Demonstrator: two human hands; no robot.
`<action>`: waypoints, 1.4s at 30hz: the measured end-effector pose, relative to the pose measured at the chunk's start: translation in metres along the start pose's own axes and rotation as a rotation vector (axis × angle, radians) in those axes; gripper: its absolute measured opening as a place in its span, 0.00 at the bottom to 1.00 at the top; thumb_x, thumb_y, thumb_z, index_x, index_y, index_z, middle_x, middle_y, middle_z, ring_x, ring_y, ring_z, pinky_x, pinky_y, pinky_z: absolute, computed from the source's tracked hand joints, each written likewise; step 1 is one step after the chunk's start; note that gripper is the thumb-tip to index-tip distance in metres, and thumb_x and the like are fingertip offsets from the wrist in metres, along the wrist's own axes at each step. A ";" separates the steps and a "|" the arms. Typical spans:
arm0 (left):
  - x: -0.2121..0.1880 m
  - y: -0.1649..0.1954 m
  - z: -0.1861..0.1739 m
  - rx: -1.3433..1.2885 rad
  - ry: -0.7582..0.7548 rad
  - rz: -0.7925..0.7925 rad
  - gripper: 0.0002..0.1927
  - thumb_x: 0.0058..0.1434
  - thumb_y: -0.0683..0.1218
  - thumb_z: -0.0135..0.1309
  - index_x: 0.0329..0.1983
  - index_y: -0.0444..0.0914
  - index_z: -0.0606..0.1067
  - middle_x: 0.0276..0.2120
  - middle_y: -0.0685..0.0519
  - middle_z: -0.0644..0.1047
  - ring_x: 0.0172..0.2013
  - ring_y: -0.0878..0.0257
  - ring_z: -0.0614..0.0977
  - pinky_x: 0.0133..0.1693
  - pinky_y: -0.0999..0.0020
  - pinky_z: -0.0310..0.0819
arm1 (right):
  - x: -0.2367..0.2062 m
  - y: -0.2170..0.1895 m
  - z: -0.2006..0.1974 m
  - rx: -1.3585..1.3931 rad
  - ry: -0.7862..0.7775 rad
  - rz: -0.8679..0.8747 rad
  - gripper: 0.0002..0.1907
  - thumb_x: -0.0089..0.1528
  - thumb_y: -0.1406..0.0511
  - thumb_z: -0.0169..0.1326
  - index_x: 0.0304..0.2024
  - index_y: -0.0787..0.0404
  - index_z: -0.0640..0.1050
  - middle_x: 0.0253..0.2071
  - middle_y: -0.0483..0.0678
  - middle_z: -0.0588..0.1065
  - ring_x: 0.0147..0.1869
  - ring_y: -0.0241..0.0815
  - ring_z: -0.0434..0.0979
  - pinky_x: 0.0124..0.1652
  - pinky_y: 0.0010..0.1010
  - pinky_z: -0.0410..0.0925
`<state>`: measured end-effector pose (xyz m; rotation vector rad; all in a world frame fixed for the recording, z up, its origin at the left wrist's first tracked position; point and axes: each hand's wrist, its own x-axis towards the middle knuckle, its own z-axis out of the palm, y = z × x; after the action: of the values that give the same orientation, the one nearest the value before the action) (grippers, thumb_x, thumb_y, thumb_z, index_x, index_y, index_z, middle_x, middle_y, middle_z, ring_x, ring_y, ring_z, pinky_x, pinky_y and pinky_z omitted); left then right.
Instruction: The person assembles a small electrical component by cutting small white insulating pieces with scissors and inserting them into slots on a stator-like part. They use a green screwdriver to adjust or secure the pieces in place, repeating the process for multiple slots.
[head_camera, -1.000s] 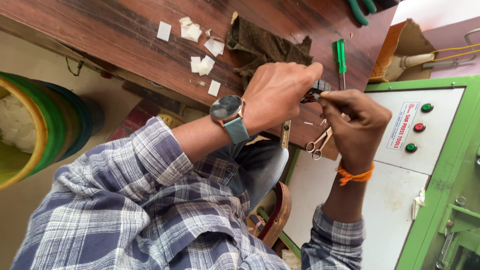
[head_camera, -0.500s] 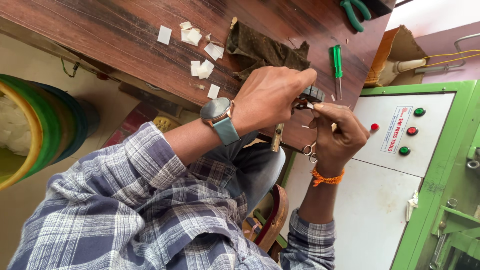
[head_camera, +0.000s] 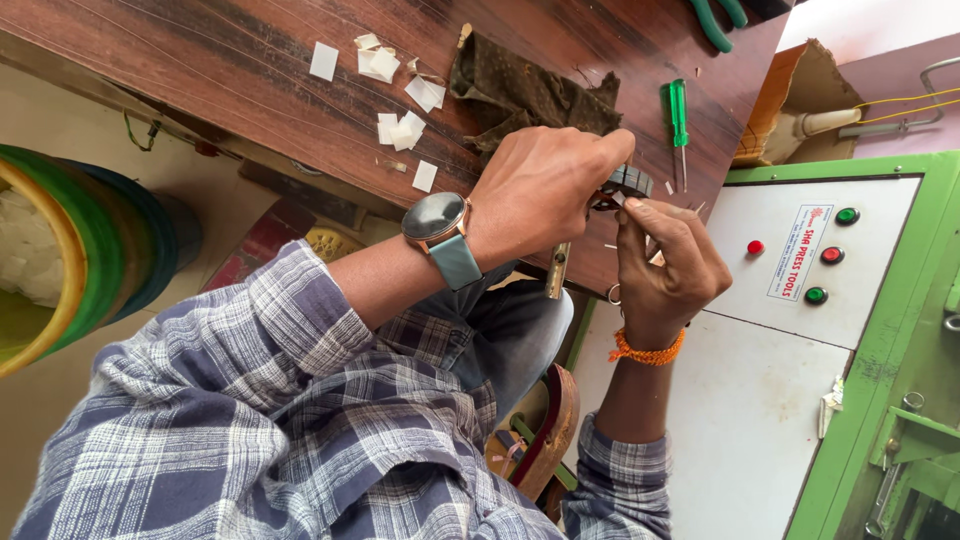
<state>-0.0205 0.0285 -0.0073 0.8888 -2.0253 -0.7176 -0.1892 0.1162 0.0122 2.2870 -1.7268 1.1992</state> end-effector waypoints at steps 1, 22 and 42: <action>0.000 0.000 0.001 0.000 -0.002 -0.007 0.12 0.51 0.36 0.58 0.36 0.36 0.68 0.25 0.44 0.78 0.31 0.42 0.82 0.28 0.48 0.71 | 0.002 0.001 -0.001 -0.006 -0.007 -0.006 0.12 0.61 0.81 0.67 0.43 0.66 0.81 0.40 0.53 0.81 0.37 0.37 0.79 0.35 0.25 0.69; 0.002 0.010 0.010 0.060 -0.010 0.025 0.16 0.48 0.37 0.63 0.35 0.36 0.67 0.25 0.45 0.78 0.27 0.44 0.82 0.26 0.53 0.74 | 0.007 -0.022 -0.007 -0.221 -0.039 -0.006 0.10 0.63 0.79 0.65 0.45 0.66 0.81 0.40 0.52 0.80 0.41 0.43 0.82 0.41 0.31 0.73; 0.010 -0.012 -0.009 -0.041 -0.103 -0.056 0.16 0.56 0.43 0.62 0.39 0.36 0.67 0.25 0.42 0.78 0.30 0.38 0.81 0.27 0.45 0.72 | 0.028 -0.022 0.000 -0.215 -0.132 -0.213 0.11 0.65 0.80 0.63 0.49 0.68 0.81 0.45 0.53 0.79 0.47 0.47 0.83 0.46 0.33 0.76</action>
<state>-0.0134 0.0116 -0.0068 0.9041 -2.0750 -0.8482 -0.1680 0.1023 0.0375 2.3890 -1.5153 0.8016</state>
